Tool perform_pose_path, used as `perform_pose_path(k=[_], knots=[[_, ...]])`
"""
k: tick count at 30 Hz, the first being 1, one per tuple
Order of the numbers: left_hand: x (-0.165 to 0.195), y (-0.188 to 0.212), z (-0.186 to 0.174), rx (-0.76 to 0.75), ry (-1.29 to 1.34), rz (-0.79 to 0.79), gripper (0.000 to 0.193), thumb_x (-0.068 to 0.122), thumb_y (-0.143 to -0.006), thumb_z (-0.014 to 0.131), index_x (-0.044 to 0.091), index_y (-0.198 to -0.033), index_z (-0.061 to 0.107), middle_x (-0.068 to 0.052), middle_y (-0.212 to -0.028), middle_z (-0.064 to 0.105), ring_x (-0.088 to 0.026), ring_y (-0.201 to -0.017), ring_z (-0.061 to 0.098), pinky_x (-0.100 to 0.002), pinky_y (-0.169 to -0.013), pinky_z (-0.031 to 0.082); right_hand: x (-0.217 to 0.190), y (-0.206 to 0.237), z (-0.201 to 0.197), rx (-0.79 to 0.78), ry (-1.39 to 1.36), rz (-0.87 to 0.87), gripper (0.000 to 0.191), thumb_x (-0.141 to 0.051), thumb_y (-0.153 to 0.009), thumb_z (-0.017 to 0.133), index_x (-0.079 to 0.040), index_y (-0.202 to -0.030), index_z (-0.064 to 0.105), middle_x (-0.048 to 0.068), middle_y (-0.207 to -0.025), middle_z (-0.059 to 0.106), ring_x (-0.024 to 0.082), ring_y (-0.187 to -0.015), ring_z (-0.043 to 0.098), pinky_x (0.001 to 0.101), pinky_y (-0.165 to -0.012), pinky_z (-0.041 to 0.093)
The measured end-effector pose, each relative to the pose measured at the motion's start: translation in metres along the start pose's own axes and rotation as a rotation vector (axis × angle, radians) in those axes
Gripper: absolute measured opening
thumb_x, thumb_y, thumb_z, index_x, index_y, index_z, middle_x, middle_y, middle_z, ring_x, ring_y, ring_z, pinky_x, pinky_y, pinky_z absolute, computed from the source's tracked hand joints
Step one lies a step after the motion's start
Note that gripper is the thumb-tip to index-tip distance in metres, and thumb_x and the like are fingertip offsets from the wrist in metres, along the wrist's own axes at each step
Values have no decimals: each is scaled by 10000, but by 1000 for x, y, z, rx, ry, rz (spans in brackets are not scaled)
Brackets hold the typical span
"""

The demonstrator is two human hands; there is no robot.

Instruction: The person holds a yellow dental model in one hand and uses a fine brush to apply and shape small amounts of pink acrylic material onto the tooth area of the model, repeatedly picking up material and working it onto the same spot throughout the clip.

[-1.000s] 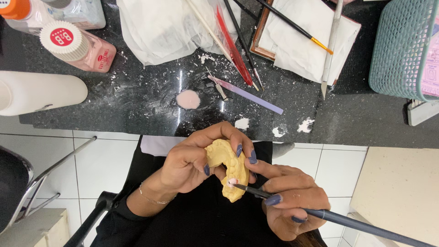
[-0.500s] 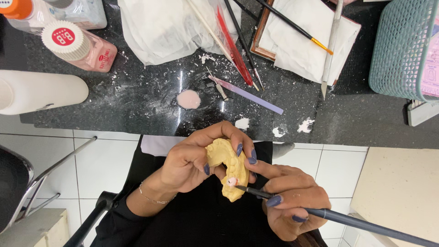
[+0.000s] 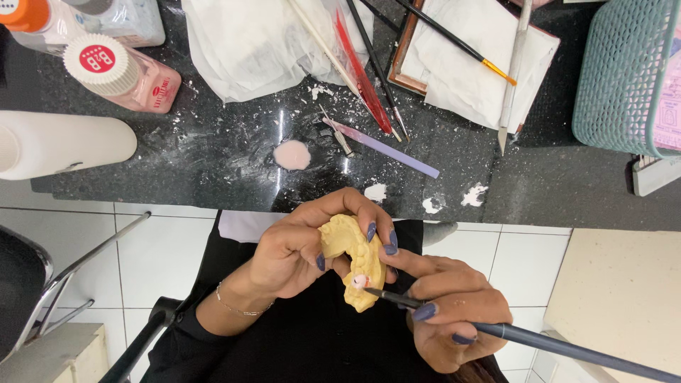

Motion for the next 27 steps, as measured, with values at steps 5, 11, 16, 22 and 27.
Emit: perform_pose_path(k=[5, 11, 16, 22, 27], knots=[[-1, -1, -1, -5, 88, -27, 509, 39, -694, 445, -100, -1183, 479, -274, -1227, 546, -477, -1098, 690, -506, -979, 654, 13, -2, -12, 220, -123, -4, 309, -265, -1098, 478, 22, -990, 522, 178, -780, 575, 268, -651, 730, 624, -818, 687], [-8, 1, -1, -87, 269, -192, 539, 29, -707, 506, -105, -1227, 459, -266, -1250, 528, -495, -1068, 694, -445, -834, 654, 3, -2, -13, -19, -11, 25, 326, -280, -1102, 522, 23, -990, 564, 190, -838, 599, 437, -819, 752, 513, -737, 683], [-16, -2, -2, -152, 386, -225, 547, 20, -743, 541, -100, -1271, 458, -268, -1218, 513, -416, -1034, 688, -414, -847, 668, -3, -4, -11, -191, -2, 8, 339, -321, -1077, 520, -25, -949, 626, 111, -745, 692, 287, -654, 814, 541, -638, 742], [-19, 0, -6, -148, 378, -221, 542, 12, -733, 553, -102, -1255, 459, -263, -1199, 513, -395, -1031, 685, -389, -839, 665, -1, -4, -8, -190, -31, 61, 328, -329, -1099, 527, -31, -1002, 624, 120, -779, 672, 421, -826, 802, 405, -584, 693], [-19, 0, -6, -150, 383, -215, 514, 10, -749, 564, -120, -1235, 460, -250, -1168, 507, -388, -1027, 689, -373, -821, 665, -3, -8, -7, -203, 33, 33, 307, -311, -1098, 526, -42, -989, 626, 117, -785, 674, 403, -808, 804, 396, -565, 696]])
Point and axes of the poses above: each hand's wrist, its own y-axis away from the middle knuckle, its own z-axis out of the palm, x = y × z, the point moved 6 cm from there along -y, towards the middle knuckle
